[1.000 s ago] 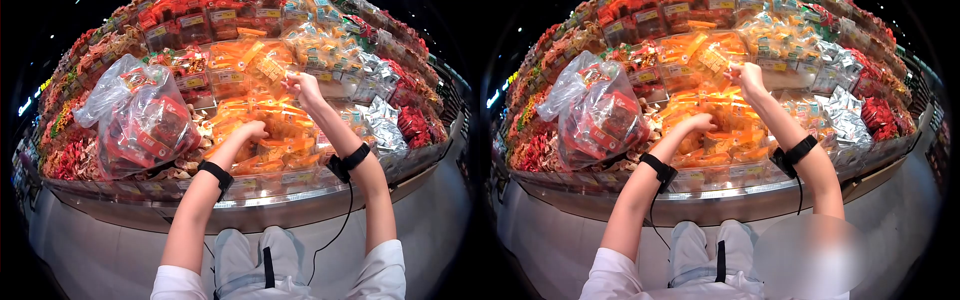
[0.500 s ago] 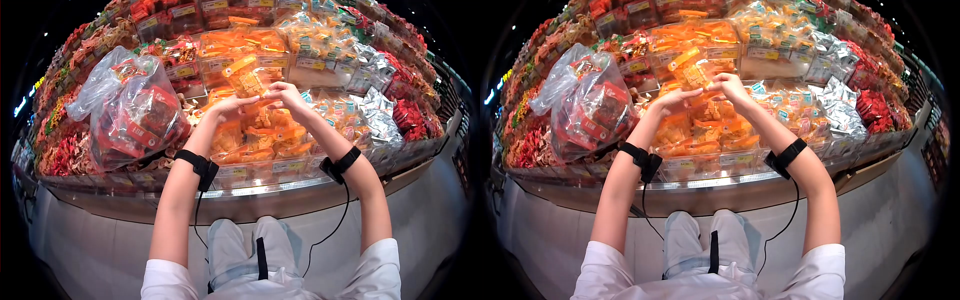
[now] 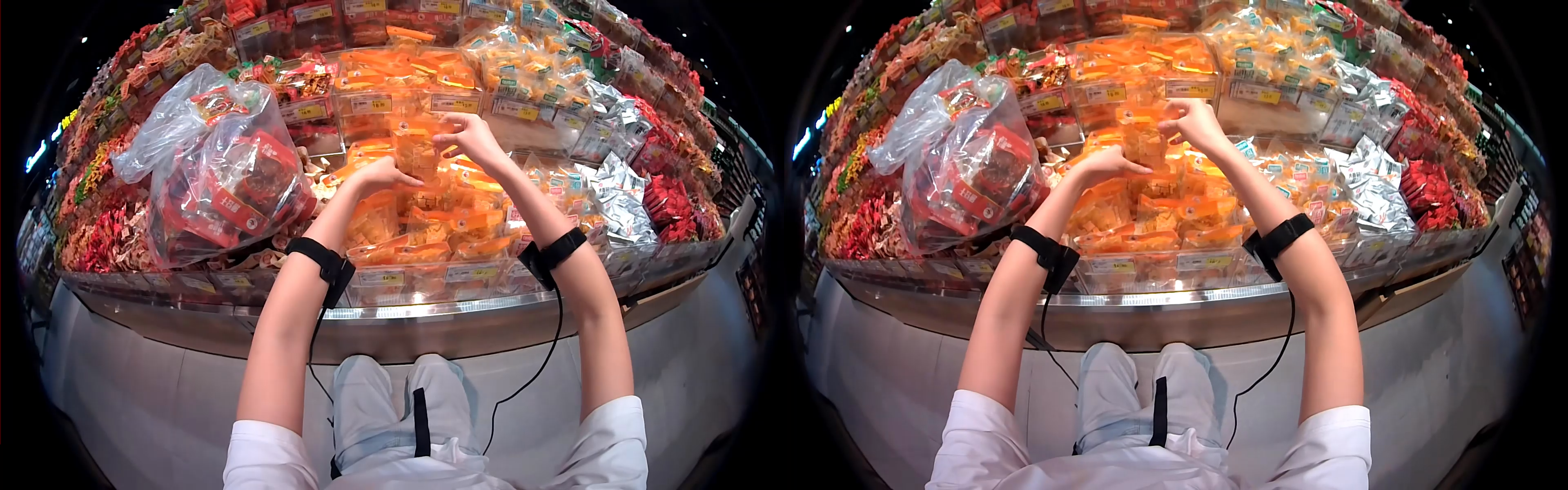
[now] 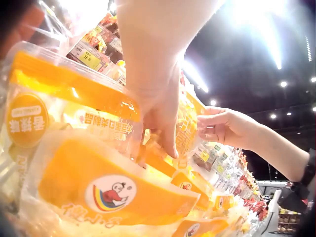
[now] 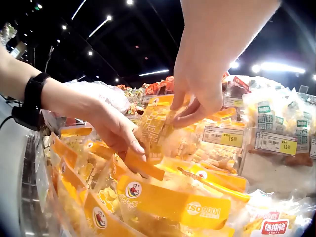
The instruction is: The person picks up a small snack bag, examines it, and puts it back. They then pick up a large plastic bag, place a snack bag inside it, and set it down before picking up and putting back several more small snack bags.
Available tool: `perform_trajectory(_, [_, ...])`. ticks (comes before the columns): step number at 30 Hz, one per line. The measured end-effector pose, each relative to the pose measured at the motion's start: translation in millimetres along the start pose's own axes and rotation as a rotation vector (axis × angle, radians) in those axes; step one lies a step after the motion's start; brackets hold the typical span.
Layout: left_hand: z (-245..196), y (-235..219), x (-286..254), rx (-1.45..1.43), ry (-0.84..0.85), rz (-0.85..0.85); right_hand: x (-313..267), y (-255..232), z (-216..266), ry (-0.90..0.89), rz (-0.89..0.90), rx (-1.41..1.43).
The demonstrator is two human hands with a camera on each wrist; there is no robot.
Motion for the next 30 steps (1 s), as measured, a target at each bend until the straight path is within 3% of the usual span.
perform_trajectory(2, [1, -2, 2, 0.05, 0.029, 0.018, 4, 3, -14, -0.008, 0.009, -0.009])
perform_trajectory(4, [5, -10, 7, 0.141, -0.016, -0.082, -3, 8, -16, -0.073, -0.018, -0.331])
perform_trajectory(6, [6, -12, 5, 0.034, 0.038, -0.082, -15, 19, -21, -0.053, -0.03, -0.327])
perform_trajectory(8, [2, -20, 0, 0.231, 0.027, -0.476, -13, 30, -41, -0.135, -0.066, -0.335])
perform_trajectory(9, [-13, -14, -14, 0.507, 0.066, -0.688, -15, 34, -41, -0.073, -0.02, -0.381])
perform_trajectory(10, [-13, -8, -17, 0.514, 0.064, -0.689, -14, 37, -48, -0.075, -0.021, -0.375])
perform_trajectory(12, [-20, -2, -23, 0.604, 0.25, -0.811, -15, 47, -55, -0.167, -0.033, -0.494])
perform_trajectory(14, [-19, 9, -21, 0.557, 0.286, -0.569, -14, 50, -58, -0.186, -0.07, -0.477])
perform_trajectory(16, [-10, 21, -14, 0.636, 0.148, -0.324, -13, 51, -62, -0.169, -0.146, -0.521])
perform_trajectory(20, [15, 30, 18, 0.828, 0.113, -0.208, -7, 48, -59, -0.243, -0.12, -0.607])
perform_trajectory(22, [26, 36, 31, 0.627, 0.068, 0.049, 1, 46, -57, -0.145, 0.036, -0.543])
perform_trajectory(24, [27, 41, 31, 0.674, 0.068, 0.068, 8, 38, -47, -0.112, 0.089, -0.534])
perform_trajectory(30, [15, 43, 20, 0.779, -0.021, 0.095, 26, 9, -23, -0.16, -0.076, -0.604])
Point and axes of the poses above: each hand's wrist, its own x-axis towards the middle knuckle, its own y-axis out of the palm, z = x × y, the point moved 3 cm from there along x, towards the middle knuckle, and after that the axes turned 2 degrees about -z, right-handed, at the moved point
